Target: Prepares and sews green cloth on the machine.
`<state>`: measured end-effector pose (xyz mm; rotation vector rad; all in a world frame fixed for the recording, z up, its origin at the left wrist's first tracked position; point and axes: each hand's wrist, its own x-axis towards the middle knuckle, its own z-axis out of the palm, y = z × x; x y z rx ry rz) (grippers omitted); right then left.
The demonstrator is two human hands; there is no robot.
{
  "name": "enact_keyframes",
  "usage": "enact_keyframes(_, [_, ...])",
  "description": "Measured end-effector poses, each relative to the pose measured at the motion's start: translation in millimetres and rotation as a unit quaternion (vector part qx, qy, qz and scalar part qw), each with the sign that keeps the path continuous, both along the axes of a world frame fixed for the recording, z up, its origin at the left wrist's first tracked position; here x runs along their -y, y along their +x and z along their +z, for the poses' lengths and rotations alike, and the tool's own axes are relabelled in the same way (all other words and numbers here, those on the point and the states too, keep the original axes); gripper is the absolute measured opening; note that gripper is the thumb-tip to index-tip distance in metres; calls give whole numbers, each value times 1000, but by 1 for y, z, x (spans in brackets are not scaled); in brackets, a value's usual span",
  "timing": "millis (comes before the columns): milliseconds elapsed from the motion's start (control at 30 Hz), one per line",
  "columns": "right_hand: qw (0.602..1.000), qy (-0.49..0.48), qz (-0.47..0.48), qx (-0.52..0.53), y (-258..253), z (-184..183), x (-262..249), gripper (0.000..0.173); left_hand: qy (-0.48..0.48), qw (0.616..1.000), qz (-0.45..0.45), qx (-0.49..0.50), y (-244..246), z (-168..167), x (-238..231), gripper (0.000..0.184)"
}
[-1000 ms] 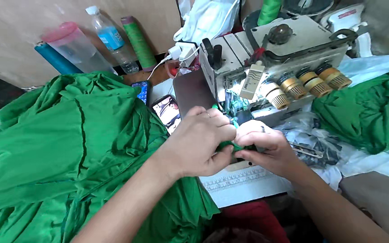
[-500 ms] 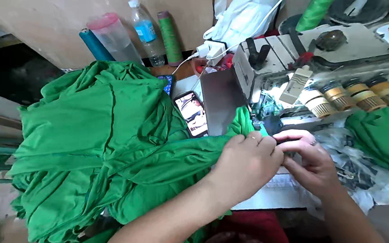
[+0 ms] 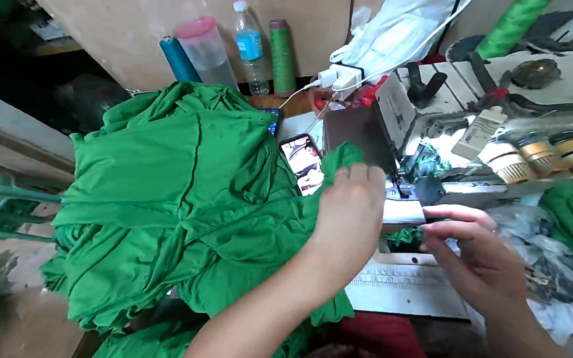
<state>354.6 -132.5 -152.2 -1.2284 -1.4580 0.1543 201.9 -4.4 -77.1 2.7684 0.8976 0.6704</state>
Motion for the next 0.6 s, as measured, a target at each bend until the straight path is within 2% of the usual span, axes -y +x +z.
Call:
enact_keyframes(100, [999, -10, 41, 19, -7, -2, -2, 29, -50, 996, 30, -67, -21, 17, 25, 23])
enact_keyframes(167, [996, -20, 87, 32, -10, -4, -3, 37, -51, 997, -24, -56, -32, 17, 40, 19])
enact_keyframes(233, [992, -34, 113, 52, -6, -3, -2, 35, -60, 993, -92, -31, -34, 14, 48, 17])
enact_keyframes(300, [993, -44, 72, 88, 4, 0, -2, 18, -65, 991, -117, -22, -29, 13, 48, 16])
enact_keyframes(333, [993, -43, 38, 104, 12, 1, -2, 16, -70, 990, -117, -24, -26, 14, 45, 15])
enact_keyframes(467, [994, -34, -16, 102, 26, 3, -3, 19, -79, 989, -121, -26, -13, 11, 38, 15])
enact_keyframes(600, [997, -56, -40, 45, 22, -8, 8, 31, -126, 974, -181, 53, -31, 12, 28, 13])
